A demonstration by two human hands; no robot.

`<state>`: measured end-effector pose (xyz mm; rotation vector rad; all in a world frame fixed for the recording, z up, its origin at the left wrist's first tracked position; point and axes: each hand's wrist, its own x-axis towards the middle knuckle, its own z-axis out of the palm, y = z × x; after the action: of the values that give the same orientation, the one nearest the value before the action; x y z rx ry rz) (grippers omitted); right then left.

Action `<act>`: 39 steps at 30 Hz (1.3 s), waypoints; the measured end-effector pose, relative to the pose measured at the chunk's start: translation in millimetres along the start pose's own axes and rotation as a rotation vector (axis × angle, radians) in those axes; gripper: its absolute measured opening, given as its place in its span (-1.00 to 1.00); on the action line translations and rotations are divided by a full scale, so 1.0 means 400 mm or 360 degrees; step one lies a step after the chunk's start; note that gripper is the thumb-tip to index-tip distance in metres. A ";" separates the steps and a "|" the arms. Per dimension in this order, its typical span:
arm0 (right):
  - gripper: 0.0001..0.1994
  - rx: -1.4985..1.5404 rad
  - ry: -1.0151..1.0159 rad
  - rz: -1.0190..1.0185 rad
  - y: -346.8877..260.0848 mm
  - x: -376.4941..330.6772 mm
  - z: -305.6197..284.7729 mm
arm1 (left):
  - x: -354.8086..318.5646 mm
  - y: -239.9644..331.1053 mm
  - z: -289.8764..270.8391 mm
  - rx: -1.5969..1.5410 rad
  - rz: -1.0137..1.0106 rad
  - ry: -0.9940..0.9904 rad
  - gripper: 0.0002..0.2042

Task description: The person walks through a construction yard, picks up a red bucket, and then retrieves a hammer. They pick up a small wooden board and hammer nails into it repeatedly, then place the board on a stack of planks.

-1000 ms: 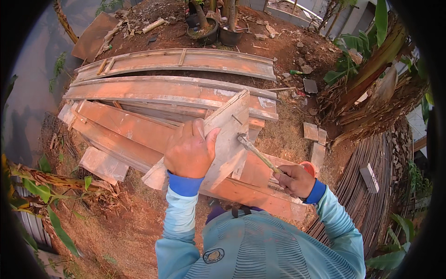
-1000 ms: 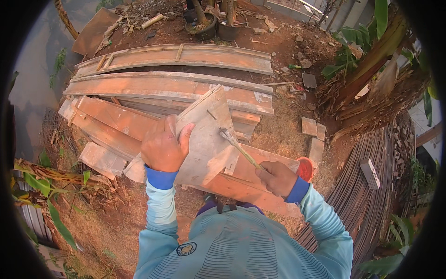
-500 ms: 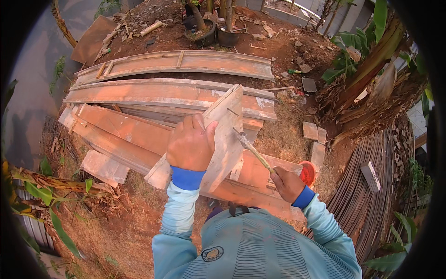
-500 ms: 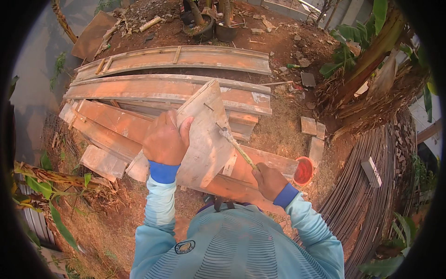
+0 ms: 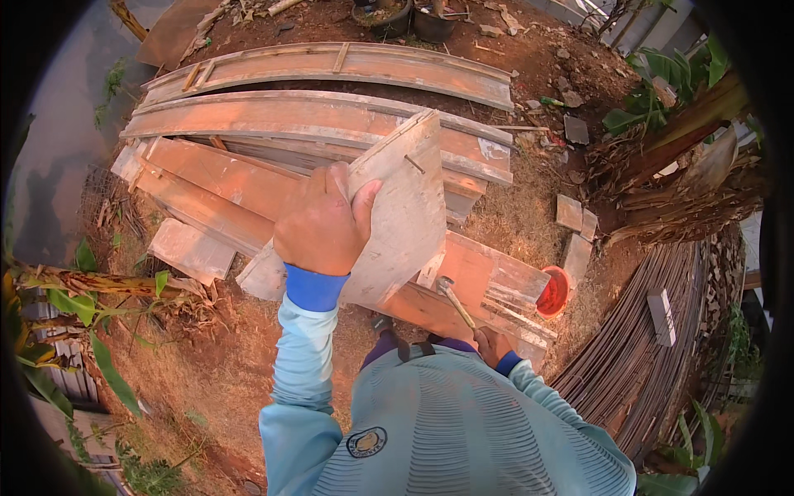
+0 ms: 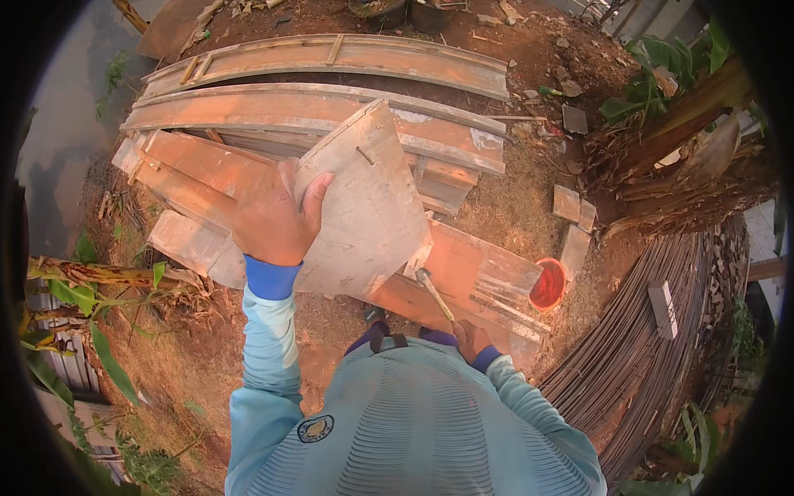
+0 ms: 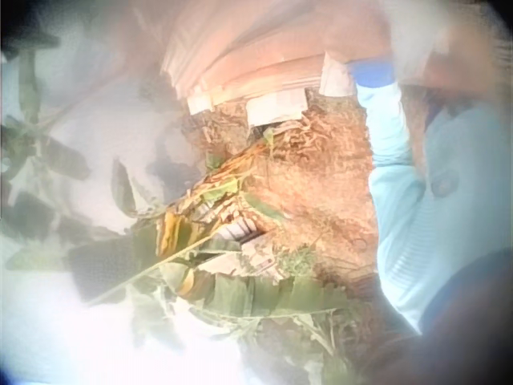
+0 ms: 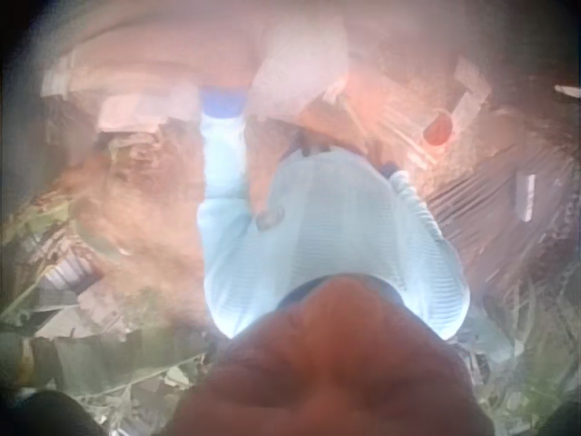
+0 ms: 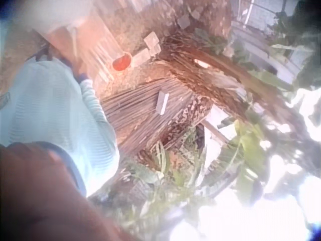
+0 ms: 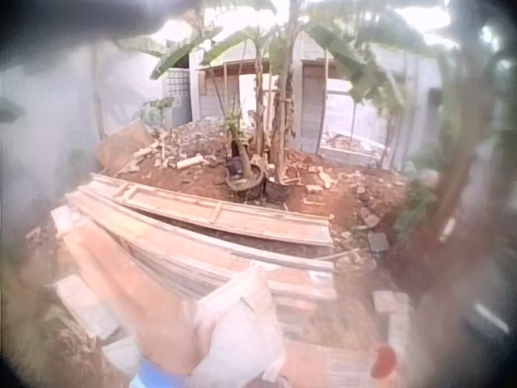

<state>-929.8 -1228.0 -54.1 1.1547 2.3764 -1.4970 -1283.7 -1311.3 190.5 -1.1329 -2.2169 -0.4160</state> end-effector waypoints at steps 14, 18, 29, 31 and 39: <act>-0.62 -0.0098 -0.0055 -0.0161 -0.439 -0.107 -0.339 | -0.017 0.091 -0.041 0.0075 0.0129 -0.0065 -0.60; -0.65 -0.0334 -0.0085 -0.0242 -0.557 -0.114 -0.420 | -0.044 0.101 -0.052 -0.0024 0.0158 0.0008 -0.60; -0.70 -0.0389 0.0054 -0.0559 -0.636 -0.144 -0.356 | -0.081 0.005 -0.066 -0.0164 0.0056 0.0039 -0.63; -0.73 -0.0344 0.0457 -0.0677 -0.422 -0.060 -0.184 | -0.086 0.004 -0.052 -0.0219 0.0038 0.0038 -0.63; -0.70 -0.0209 0.0299 -0.0494 -0.137 0.041 -0.014 | -0.044 -0.038 -0.042 -0.0258 0.0015 -0.0052 -0.63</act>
<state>-975.2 -1227.1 -18.9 0.9712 2.8426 -1.3338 -1281.7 -1339.9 192.0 -1.2417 -2.2373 -0.5860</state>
